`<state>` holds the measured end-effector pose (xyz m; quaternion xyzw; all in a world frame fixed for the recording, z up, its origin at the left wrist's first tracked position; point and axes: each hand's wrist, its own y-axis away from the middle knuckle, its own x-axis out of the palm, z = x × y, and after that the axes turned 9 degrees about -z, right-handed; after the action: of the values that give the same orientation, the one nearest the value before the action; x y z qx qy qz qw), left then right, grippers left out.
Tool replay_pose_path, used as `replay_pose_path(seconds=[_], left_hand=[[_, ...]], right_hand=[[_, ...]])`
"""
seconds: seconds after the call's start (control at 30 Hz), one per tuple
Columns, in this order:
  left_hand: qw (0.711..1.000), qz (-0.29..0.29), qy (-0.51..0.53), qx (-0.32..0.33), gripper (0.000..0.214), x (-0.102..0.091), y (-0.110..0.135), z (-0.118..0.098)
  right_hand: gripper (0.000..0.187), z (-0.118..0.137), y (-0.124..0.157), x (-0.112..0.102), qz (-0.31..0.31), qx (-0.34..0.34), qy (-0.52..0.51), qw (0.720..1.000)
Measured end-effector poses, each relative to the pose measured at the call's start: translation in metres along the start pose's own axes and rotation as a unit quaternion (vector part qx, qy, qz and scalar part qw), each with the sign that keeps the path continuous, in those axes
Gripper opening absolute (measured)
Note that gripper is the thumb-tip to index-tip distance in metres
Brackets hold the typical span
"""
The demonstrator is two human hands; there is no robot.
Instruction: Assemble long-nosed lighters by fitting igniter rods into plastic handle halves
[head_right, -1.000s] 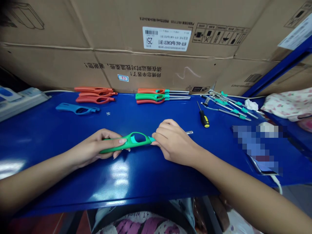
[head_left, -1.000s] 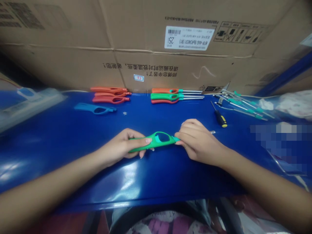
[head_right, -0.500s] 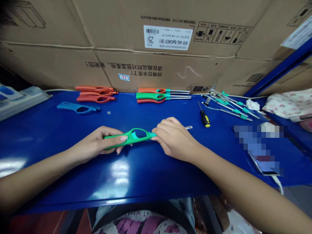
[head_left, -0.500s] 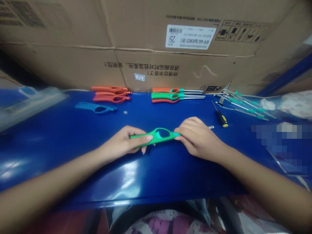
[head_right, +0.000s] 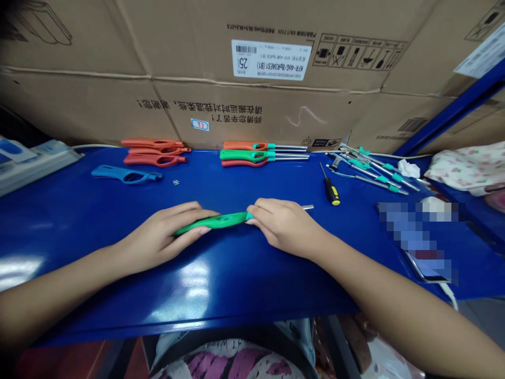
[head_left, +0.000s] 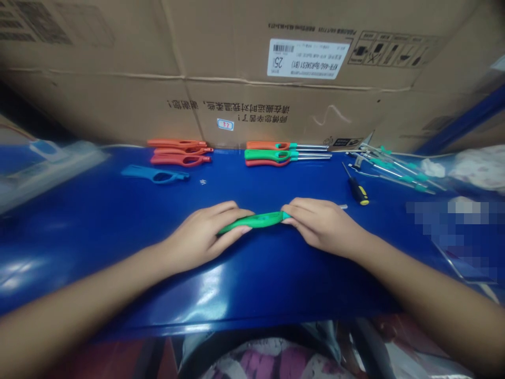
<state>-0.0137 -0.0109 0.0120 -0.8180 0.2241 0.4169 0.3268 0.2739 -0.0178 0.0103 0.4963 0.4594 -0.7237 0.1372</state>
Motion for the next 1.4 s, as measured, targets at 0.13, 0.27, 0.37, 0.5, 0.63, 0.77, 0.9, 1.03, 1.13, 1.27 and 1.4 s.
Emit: replay_pose_path(seconds=[0.13,0.27,0.37,0.5,0.63,0.77,0.9,1.03,1.13,1.27,1.4], left_hand=[[0.997,-0.012,-0.066,0.049,0.036,0.001,0.003,-0.003],[0.994,-0.010,-0.091,0.063,0.036,0.001,0.004,-0.003],[0.993,-0.002,-0.097,0.062,0.038,0.000,0.003,-0.003],[0.994,0.006,-0.095,0.048,0.039,-0.001,0.003,-0.003],[1.000,-0.009,0.013,-0.010,0.037,0.002,0.000,-0.002],[0.986,-0.047,0.122,-0.099,0.037,0.006,-0.004,0.000],[0.945,-0.011,0.223,-0.240,0.040,0.003,-0.009,0.000],[0.880,0.034,0.335,-0.335,0.043,-0.001,-0.013,-0.004],[0.874,0.029,0.358,-0.328,0.041,0.001,-0.012,-0.006],[0.900,0.042,0.335,-0.275,0.038,0.005,-0.007,-0.006],[0.927,0.045,0.313,-0.199,0.033,0.006,-0.004,-0.005]], right_hand=[[0.026,0.003,0.001,0.001,0.012,-0.010,0.016,1.000],[0.027,0.002,0.003,0.005,0.033,0.003,0.011,0.999],[0.023,0.002,0.005,0.009,0.014,0.023,-0.017,0.999],[0.020,0.001,0.006,0.012,-0.009,0.046,-0.045,0.998],[0.018,-0.001,0.003,0.010,-0.002,0.078,-0.069,0.995],[0.010,-0.004,-0.002,0.005,-0.004,0.118,-0.097,0.988],[0.008,-0.001,-0.004,0.000,0.011,0.162,-0.115,0.980],[0.022,0.003,-0.006,-0.003,0.060,0.189,-0.124,0.972],[0.022,0.006,-0.008,-0.002,0.070,0.197,-0.136,0.968],[0.017,0.007,-0.007,0.000,0.106,0.182,-0.189,0.959],[0.016,0.009,-0.006,-0.003,0.142,0.191,-0.182,0.954]])
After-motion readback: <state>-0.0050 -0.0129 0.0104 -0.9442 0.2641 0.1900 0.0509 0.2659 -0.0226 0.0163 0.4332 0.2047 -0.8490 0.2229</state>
